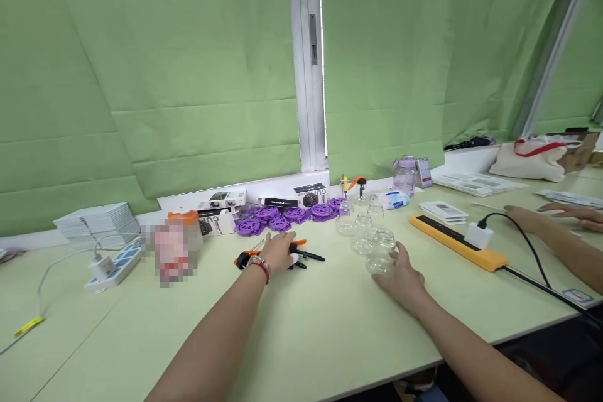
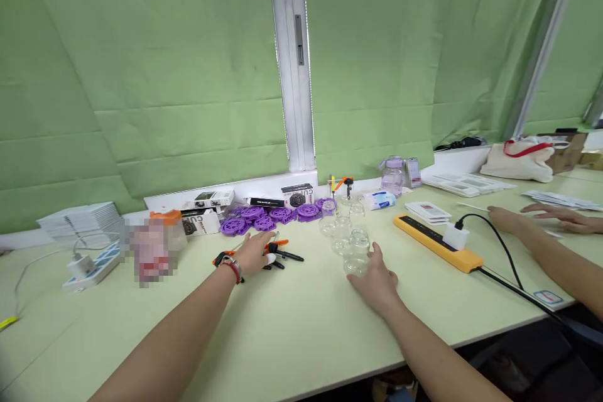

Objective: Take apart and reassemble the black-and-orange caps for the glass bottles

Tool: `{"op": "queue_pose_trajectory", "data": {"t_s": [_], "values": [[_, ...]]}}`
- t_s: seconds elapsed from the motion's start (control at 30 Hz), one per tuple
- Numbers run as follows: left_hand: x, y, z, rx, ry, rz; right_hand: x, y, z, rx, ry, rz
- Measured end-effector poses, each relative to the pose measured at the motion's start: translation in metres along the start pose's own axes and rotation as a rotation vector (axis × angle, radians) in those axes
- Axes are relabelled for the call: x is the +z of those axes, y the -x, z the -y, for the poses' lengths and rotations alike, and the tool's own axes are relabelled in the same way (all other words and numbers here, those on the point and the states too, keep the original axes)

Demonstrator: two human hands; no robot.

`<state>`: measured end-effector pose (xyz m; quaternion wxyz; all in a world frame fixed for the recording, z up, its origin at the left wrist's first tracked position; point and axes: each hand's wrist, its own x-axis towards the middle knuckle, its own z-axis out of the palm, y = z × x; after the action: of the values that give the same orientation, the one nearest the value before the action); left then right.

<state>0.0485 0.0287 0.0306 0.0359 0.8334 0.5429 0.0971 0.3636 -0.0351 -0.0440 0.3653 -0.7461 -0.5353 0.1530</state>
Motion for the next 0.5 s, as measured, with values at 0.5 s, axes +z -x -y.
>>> {"op": "queue_pose_trajectory", "data": {"t_s": [0.5], "values": [[0.009, -0.044, -0.013, 0.066, -0.202, 0.141, 0.0, 0.002, -0.006, -0.032, -0.121, 0.033]]}}
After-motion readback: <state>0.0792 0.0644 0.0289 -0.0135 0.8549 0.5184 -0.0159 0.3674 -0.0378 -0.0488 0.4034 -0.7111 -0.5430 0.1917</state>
